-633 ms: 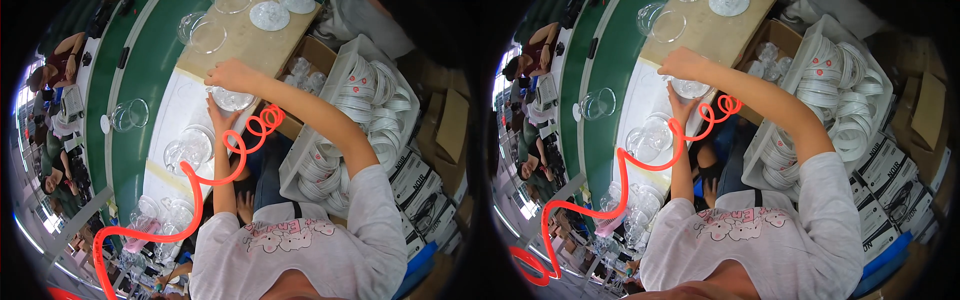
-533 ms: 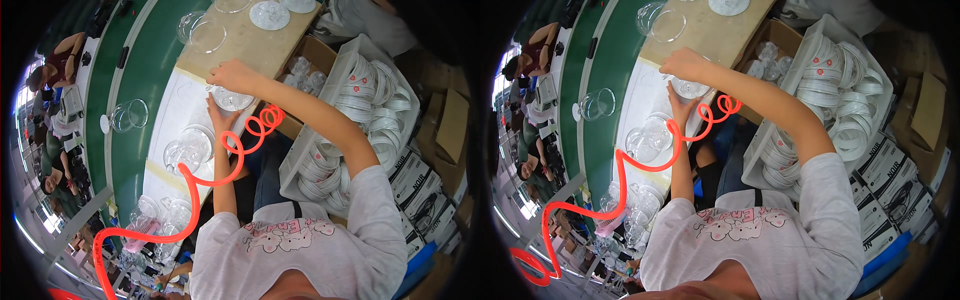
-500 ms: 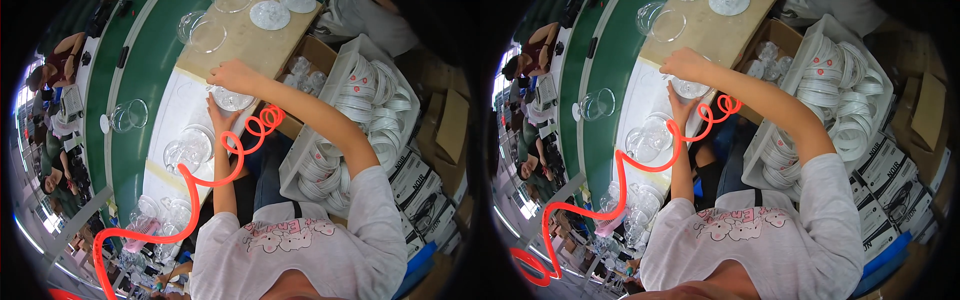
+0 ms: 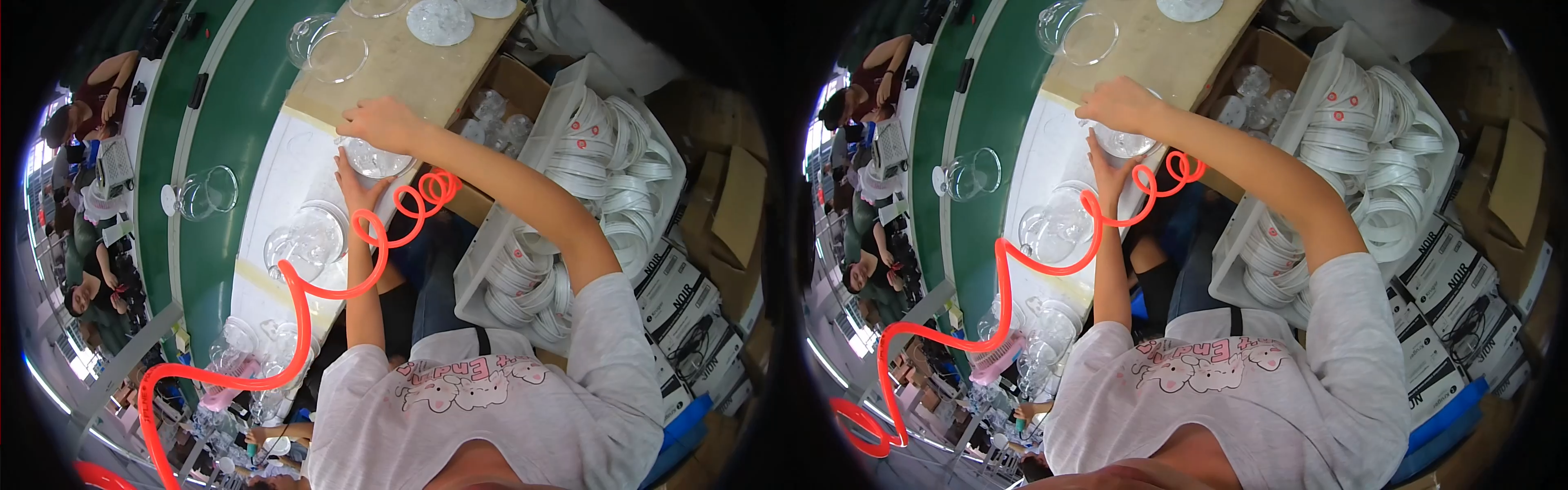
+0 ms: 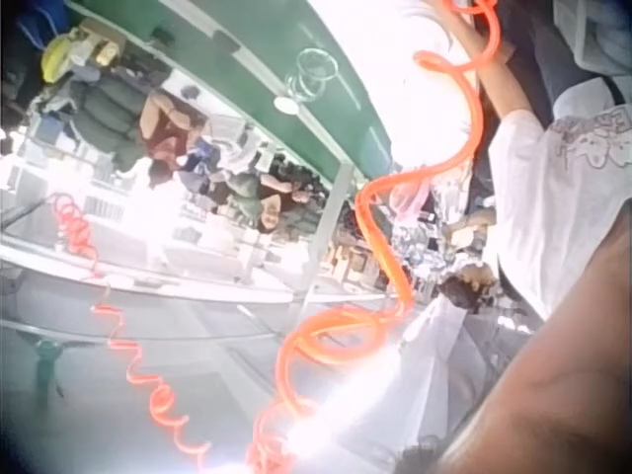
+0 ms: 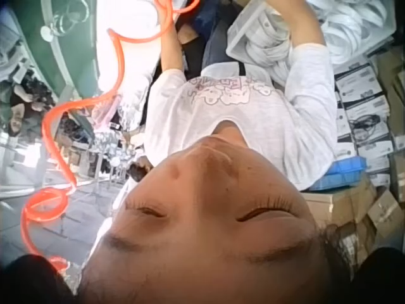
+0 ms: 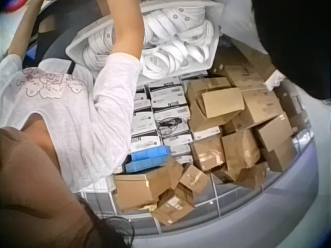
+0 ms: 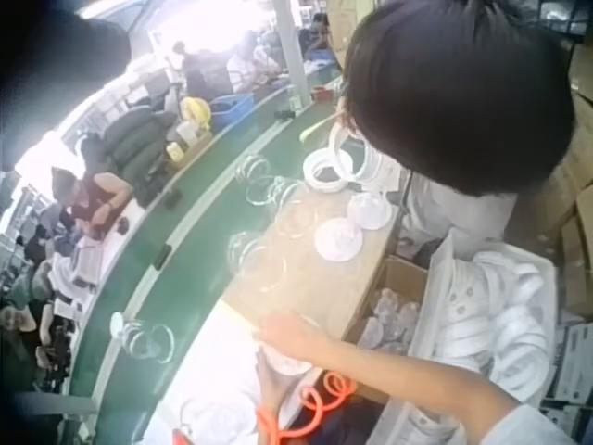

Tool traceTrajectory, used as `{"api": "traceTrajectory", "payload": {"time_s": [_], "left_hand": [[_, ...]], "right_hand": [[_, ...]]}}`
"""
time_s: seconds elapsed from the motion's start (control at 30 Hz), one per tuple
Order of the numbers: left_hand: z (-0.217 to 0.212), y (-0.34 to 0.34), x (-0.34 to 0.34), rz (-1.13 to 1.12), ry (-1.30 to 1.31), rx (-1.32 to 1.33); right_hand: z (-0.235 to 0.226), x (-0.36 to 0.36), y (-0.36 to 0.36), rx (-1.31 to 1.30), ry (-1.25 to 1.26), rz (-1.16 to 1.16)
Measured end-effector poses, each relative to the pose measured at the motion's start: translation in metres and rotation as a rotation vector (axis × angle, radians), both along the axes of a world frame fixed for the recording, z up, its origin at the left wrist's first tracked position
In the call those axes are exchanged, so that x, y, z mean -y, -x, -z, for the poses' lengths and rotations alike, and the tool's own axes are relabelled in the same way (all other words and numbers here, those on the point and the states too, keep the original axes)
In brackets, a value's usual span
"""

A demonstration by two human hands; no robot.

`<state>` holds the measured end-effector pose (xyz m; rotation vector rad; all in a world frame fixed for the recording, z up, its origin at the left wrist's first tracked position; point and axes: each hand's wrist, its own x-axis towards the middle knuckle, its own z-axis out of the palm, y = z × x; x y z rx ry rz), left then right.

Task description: Assembling light bulb globe components at a factory workbench and organizing boxed inventory in a warehouse storage area.

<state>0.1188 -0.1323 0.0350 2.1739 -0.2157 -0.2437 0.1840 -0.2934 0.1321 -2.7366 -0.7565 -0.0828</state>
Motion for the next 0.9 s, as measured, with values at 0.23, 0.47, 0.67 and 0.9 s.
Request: {"api": "traceTrajectory", "payload": {"time_s": [0.23,0.47,0.67,0.9], "left_hand": [[0.004,0.001,-0.007,-0.022,0.024,0.017],[0.005,0.003,-0.005,-0.006,0.003,0.01],[0.01,0.003,-0.002,-0.006,-0.014,0.04],[0.014,0.012,-0.012,-0.045,-0.048,0.038]], "right_hand": [[-0.003,0.0,-0.004,-0.017,-0.049,0.054],[0.011,-0.002,-0.006,0.01,-0.069,0.066],[0.022,0.005,0.004,0.106,-0.149,0.12],[0.029,0.011,0.016,-0.111,-0.449,0.293]]}}
